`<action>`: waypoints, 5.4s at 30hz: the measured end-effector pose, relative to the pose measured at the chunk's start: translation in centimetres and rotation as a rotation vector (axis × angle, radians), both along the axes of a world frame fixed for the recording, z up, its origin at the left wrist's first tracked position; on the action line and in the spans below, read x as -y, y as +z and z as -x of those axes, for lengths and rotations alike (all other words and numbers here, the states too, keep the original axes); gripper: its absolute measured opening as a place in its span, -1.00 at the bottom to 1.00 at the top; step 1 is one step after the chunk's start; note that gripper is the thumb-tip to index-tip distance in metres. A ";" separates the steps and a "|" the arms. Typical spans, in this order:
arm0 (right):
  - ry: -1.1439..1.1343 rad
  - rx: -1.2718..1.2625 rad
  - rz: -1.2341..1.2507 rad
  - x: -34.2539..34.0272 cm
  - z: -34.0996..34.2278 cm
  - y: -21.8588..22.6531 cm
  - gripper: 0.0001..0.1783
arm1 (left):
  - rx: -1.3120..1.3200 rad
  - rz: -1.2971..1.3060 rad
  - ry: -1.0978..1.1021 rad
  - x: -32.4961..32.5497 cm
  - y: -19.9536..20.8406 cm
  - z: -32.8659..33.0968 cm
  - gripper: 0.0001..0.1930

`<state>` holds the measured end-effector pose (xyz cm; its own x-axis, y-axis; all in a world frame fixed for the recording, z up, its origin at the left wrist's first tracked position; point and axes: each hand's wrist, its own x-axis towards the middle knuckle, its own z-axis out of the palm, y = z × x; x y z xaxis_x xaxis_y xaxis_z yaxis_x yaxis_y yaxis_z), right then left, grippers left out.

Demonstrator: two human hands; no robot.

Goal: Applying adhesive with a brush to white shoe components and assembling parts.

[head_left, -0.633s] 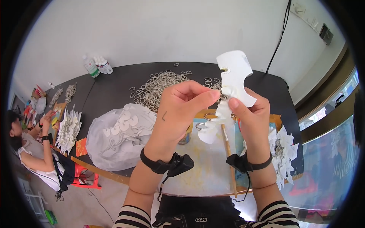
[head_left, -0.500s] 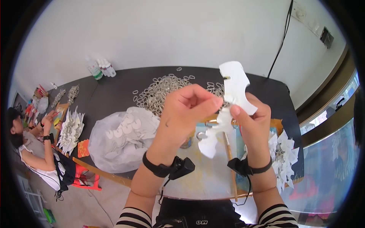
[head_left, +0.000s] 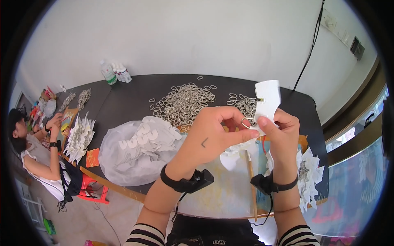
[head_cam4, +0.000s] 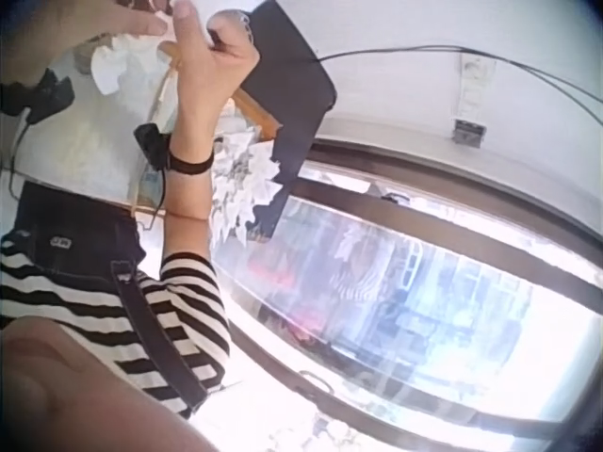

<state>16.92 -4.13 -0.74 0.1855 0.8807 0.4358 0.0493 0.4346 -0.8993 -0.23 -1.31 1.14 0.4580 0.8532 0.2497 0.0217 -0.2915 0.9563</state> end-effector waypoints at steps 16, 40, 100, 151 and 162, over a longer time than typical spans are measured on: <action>0.196 -0.064 0.091 0.5 0.1 0.5 -0.81 | -0.064 -0.159 0.016 0.3 0.4 0.3 -0.81; -0.135 0.049 -0.050 0.5 0.4 -0.6 -0.81 | 0.043 -0.059 -0.029 0.0 -0.6 -0.7 -0.89; 0.106 -0.026 0.037 -1.6 0.1 -1.1 -0.85 | 0.201 0.017 0.173 -1.8 -1.0 -0.4 -0.81; 0.129 0.179 -0.063 10.3 -0.1 0.7 -0.78 | 0.222 0.332 -0.034 11.2 -4.0 10.9 -0.80; 0.389 1.120 -0.297 10.5 0.6 -1.3 -0.91 | -0.372 0.077 -0.390 9.0 -8.4 9.3 -0.79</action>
